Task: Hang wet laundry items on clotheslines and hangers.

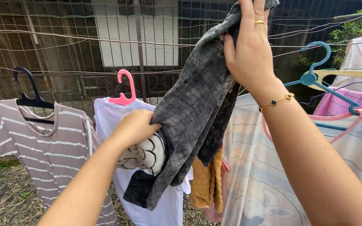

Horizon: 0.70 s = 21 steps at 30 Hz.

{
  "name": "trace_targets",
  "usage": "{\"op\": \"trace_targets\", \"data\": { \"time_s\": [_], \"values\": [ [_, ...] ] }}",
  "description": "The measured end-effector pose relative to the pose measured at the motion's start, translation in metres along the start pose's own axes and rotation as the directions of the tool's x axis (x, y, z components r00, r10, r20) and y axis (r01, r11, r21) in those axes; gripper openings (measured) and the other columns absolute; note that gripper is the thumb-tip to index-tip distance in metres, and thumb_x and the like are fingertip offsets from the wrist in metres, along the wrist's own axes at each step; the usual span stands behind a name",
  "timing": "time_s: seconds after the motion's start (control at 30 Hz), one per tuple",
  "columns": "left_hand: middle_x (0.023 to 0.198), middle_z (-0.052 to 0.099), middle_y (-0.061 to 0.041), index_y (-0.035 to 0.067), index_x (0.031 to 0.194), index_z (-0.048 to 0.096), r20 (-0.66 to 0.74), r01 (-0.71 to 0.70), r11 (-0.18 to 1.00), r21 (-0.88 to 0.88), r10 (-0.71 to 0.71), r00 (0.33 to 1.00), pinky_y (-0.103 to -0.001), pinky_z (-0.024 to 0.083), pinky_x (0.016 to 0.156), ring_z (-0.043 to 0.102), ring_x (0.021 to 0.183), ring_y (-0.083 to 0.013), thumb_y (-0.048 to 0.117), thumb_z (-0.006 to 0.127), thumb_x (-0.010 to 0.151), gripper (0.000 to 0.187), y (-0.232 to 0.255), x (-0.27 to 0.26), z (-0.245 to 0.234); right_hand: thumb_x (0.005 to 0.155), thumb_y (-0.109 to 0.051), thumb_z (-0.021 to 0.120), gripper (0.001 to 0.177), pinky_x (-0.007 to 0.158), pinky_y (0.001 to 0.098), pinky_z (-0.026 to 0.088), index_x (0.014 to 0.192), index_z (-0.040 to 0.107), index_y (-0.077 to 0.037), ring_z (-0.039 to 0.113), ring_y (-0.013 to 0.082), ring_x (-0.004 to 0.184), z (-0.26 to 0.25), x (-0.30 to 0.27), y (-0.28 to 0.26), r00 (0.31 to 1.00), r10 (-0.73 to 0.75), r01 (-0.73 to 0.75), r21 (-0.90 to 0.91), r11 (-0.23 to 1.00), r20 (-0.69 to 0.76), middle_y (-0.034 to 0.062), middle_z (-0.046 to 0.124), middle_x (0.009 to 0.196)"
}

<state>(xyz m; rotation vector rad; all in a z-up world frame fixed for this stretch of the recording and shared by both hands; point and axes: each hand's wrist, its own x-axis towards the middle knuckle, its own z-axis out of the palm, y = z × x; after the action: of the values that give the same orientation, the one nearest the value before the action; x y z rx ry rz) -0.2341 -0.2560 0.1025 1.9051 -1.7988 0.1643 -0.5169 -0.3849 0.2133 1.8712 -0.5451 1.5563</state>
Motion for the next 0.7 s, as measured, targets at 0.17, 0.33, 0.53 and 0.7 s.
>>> {"op": "trace_targets", "data": {
  "time_s": [0.17,0.33,0.53,0.7],
  "values": [
    [0.102,0.072,-0.018,0.013,0.108,0.073,-0.398,-0.065,0.993,0.102,0.1,0.912,-0.053,0.053,0.08,0.067,0.097,-0.041,0.033,0.069,0.089,0.028,-0.025,0.009,-0.076,0.098,-0.012,0.075,0.091,0.132,0.0466,0.035,0.168,0.018,-0.006,0.017,0.0485,0.163,-0.021,-0.016,0.029,0.994,-0.03,0.011,0.177,0.984,0.107,0.0295,0.003,0.173],
    [0.09,0.072,-0.016,0.013,0.108,0.069,-0.489,0.062,0.996,0.064,-0.023,0.872,-0.051,0.054,0.075,0.069,0.086,-0.038,0.04,0.072,0.09,0.032,-0.008,-0.003,-0.132,0.074,-0.02,0.09,0.123,0.117,0.0471,0.043,0.167,0.011,-0.004,0.016,0.0539,0.158,-0.021,-0.026,0.034,0.98,0.002,-0.029,0.131,0.991,0.2,0.0317,-0.005,0.168],
    [0.077,0.07,-0.012,0.009,0.099,0.068,-0.523,-0.117,0.95,0.29,0.259,0.812,-0.044,0.052,0.063,0.068,0.07,-0.0291,0.043,0.088,0.081,0.043,-0.004,-0.01,-0.167,0.082,-0.027,0.095,0.1,0.118,0.0491,0.046,0.163,0.039,-0.01,0.031,0.0516,0.153,-0.021,-0.034,0.055,0.995,0.003,0.011,-0.142,0.99,0.099,0.0196,0.014,0.174],
    [0.073,0.067,-0.008,0.004,0.1,0.066,-0.488,-0.277,0.944,0.18,0.33,0.808,-0.03,0.05,0.055,0.065,0.063,-0.0149,0.025,0.094,0.072,0.045,0.0,-0.006,-0.201,0.1,0.0,0.062,0.024,0.103,0.045,0.052,0.124,0.062,-0.002,0.061,0.0367,0.13,-0.022,-0.028,0.072,0.989,0.115,-0.119,0.041,0.992,0.096,0.0096,0.052,0.163]
  ]
}}
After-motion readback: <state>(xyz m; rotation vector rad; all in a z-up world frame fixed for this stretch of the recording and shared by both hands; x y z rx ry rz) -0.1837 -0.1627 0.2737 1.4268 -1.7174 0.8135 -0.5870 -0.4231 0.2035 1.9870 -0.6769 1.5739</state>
